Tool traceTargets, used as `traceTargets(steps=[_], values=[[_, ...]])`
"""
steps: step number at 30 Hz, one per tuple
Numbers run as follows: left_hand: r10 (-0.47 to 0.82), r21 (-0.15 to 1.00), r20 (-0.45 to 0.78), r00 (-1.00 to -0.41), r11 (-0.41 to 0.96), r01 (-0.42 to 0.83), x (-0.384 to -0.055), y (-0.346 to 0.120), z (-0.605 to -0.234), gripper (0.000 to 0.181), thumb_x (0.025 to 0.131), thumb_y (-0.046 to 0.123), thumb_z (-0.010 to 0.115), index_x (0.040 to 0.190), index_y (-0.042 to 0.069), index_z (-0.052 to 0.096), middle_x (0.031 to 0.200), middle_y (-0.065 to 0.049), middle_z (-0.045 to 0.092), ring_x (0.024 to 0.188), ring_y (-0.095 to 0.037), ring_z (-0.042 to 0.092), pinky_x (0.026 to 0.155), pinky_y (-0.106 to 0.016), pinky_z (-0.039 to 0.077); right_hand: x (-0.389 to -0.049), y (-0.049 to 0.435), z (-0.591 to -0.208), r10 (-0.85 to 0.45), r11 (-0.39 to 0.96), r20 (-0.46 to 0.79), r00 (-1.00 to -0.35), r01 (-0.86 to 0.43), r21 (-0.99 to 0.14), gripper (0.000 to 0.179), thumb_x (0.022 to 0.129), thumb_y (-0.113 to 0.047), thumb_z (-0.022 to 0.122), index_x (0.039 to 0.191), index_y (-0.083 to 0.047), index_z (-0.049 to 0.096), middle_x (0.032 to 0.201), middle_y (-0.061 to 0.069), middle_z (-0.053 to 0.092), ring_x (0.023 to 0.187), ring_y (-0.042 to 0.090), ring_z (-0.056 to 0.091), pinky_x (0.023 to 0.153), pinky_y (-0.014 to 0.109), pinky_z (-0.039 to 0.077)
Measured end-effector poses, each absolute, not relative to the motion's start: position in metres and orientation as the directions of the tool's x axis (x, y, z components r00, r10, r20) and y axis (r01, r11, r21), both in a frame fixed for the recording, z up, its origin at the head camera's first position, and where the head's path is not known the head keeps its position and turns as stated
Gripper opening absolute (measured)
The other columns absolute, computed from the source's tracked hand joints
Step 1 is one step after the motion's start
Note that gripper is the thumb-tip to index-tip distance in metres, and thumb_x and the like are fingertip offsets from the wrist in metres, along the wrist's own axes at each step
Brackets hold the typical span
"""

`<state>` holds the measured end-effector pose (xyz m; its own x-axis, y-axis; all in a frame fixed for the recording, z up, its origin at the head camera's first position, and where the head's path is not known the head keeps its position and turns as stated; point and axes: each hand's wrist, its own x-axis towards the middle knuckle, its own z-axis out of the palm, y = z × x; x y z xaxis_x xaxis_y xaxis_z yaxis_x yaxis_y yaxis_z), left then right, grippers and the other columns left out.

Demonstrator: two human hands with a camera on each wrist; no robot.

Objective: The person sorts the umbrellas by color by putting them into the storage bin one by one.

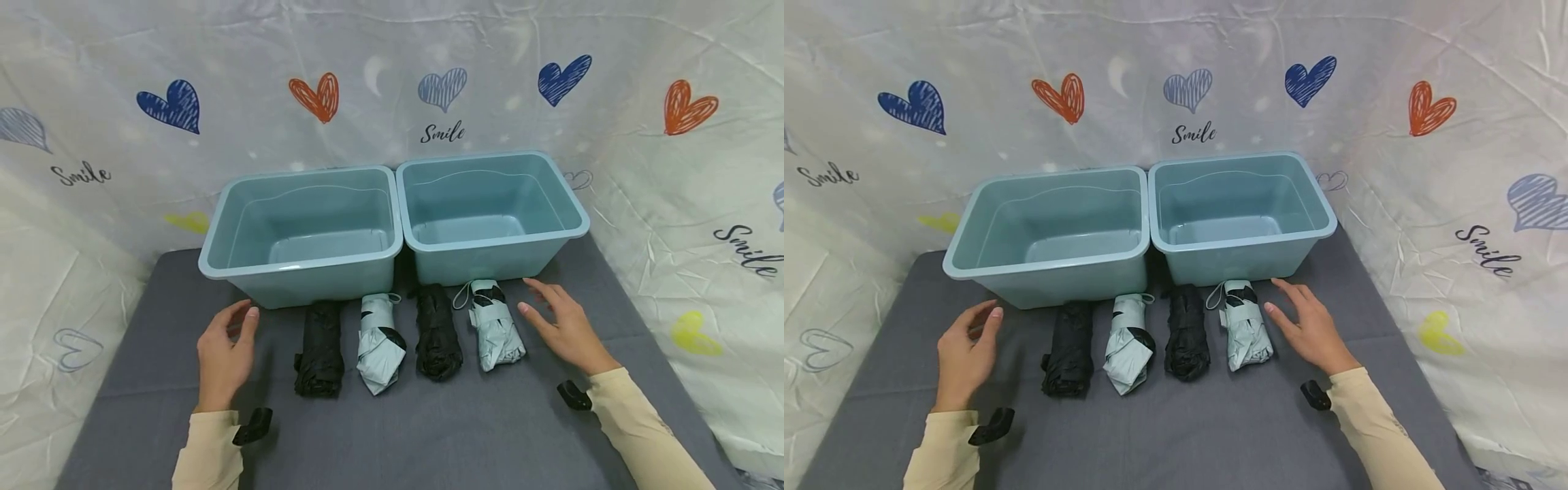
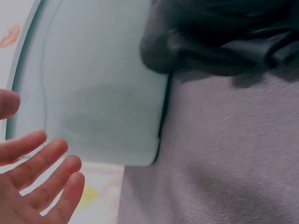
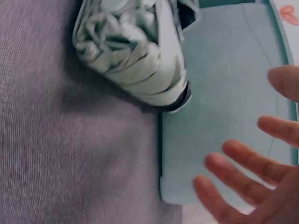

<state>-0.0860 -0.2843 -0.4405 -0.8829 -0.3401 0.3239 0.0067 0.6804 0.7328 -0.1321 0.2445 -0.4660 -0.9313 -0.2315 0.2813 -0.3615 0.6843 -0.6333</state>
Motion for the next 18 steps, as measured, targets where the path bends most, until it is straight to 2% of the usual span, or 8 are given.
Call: traceTargets(steps=[5,9,14,18], values=[[-0.491,0.829,0.279,-0.825,0.556,-0.050,-0.095,-0.301,-0.430,0.048,0.108,0.035,0.048,0.146,0.005,0.054,0.138,-0.018,0.058,0.122,-0.031,0.054,0.098,-0.028,0.039,-0.131,0.245,-0.463,-0.275,0.606,0.092,-0.957,-0.247,-0.756,0.057,0.102,-0.031,0.064,0.153,-0.014,0.045,0.137,0.023,0.053,0.116,0.038,0.060,0.092,0.056,0.048],[-0.524,0.877,0.258,-0.812,0.480,-0.031,-0.112,-0.314,-0.419,0.052,0.110,0.035,0.043,0.155,0.009,0.042,0.148,-0.016,0.049,0.132,-0.026,0.048,0.107,-0.031,0.038,-0.132,0.246,-0.463,-0.318,0.553,-0.052,-0.947,-0.141,-0.821,0.064,0.101,-0.034,0.066,0.156,-0.015,0.041,0.143,0.024,0.049,0.121,0.039,0.057,0.092,0.055,0.048],[-0.502,0.933,0.179,-0.846,0.359,-0.016,-0.137,-0.328,-0.405,0.056,0.111,0.034,0.038,0.162,0.016,0.026,0.160,-0.013,0.035,0.145,-0.023,0.037,0.116,-0.037,0.029,-0.137,0.245,-0.467,-0.361,0.521,-0.160,-0.919,-0.056,-0.852,0.073,0.096,-0.037,0.072,0.158,-0.019,0.038,0.145,0.023,0.048,0.127,0.041,0.052,0.095,0.055,0.048],[-0.414,0.985,0.064,-0.908,0.171,-0.009,-0.152,-0.337,-0.397,0.061,0.111,0.039,0.036,0.165,0.020,0.015,0.167,-0.008,0.021,0.150,-0.019,0.026,0.120,-0.038,0.018,-0.139,0.242,-0.471,-0.395,0.514,-0.205,-0.896,-0.031,-0.857,0.078,0.093,-0.038,0.076,0.159,-0.024,0.037,0.147,0.023,0.045,0.127,0.040,0.052,0.093,0.051,0.049]])
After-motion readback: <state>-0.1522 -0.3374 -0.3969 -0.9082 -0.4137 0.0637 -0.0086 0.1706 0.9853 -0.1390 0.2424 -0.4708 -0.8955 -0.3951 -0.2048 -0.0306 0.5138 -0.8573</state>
